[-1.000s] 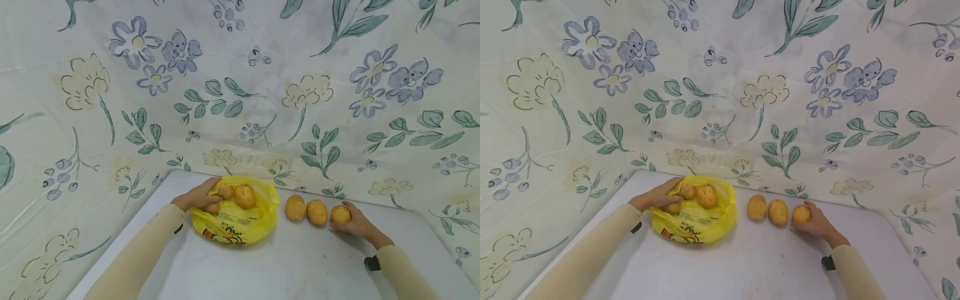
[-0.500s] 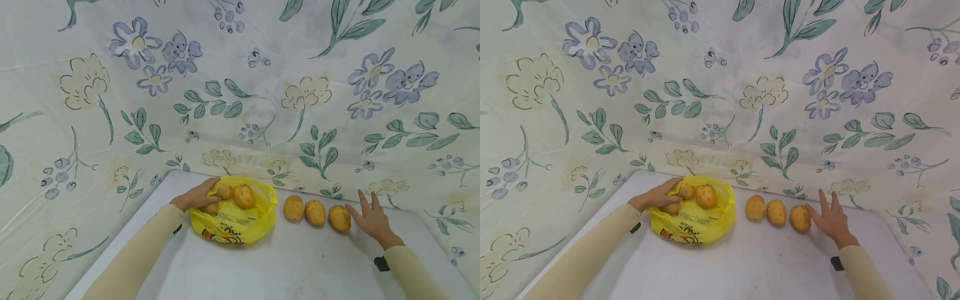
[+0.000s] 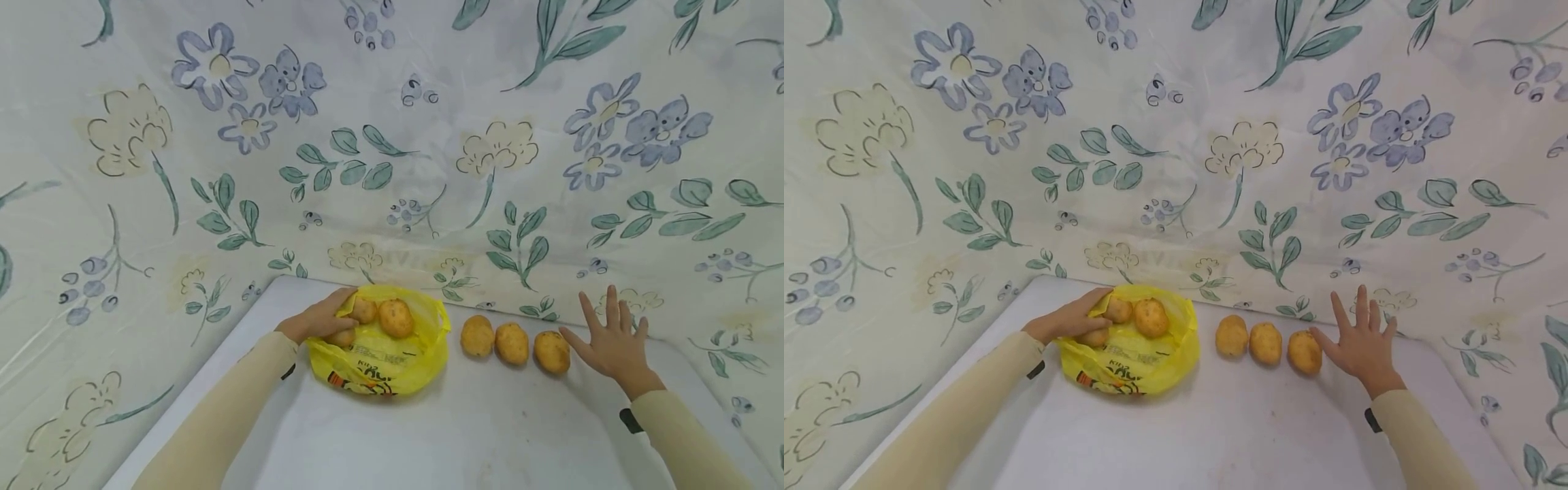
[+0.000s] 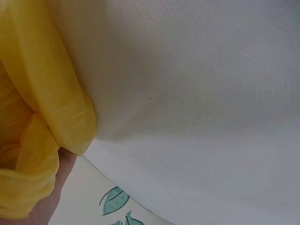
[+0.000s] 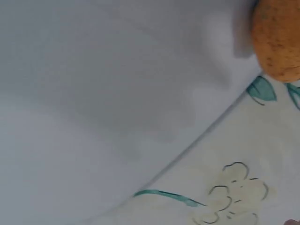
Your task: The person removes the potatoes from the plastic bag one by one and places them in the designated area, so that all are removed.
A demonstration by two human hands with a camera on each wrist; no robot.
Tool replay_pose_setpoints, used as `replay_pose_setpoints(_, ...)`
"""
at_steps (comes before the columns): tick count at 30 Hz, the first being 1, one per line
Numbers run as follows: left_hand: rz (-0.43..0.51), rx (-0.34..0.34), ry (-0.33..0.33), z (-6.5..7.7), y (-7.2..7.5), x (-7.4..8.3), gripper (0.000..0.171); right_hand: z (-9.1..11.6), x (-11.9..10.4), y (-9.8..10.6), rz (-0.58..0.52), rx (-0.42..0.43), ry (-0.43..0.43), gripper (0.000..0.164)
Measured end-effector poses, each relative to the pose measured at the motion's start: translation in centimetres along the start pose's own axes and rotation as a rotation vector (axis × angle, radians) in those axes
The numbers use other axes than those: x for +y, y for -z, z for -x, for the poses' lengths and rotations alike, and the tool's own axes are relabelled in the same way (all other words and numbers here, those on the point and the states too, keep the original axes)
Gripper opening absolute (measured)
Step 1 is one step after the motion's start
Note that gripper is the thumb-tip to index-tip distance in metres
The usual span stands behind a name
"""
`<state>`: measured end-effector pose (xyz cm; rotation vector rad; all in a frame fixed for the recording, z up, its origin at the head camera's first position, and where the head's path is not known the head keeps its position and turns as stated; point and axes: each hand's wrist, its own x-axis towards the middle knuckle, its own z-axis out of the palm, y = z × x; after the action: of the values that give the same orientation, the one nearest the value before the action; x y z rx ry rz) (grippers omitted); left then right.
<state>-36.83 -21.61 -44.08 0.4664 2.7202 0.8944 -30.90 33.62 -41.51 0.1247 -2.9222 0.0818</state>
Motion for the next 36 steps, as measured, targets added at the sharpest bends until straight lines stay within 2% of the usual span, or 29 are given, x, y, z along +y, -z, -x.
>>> replay_pose_setpoints(4,0.008,0.008,0.002,0.0,0.0,-0.1,0.08,-0.4,-1.6,0.6,0.004,0.015,0.032,0.091)
replay_pose_setpoints(10,0.03,-0.02,0.013,0.0,-0.8,-0.5,0.08,-0.6,-4.2,0.7,-0.017,0.031,0.076,0.088)
replay_pose_setpoints(17,0.028,0.004,-0.018,-0.1,-1.2,-0.2,0.078,-1.7,-7.0,0.9,-0.065,0.076,0.161,0.085)
replay_pose_setpoints(28,0.026,0.001,-0.024,-0.1,-0.6,-0.1,0.08,-3.2,-11.1,2.9,-0.03,0.073,0.249,0.085)
replay_pose_setpoints(32,0.032,0.009,-0.021,-0.1,-0.1,-0.2,0.081,-3.8,-12.1,3.0,-0.014,0.099,0.271,0.085)
replay_pose_setpoints(36,0.029,0.008,-0.015,-0.1,0.1,-0.3,0.082,-4.1,-12.8,2.8,0.007,0.089,0.273,0.085)
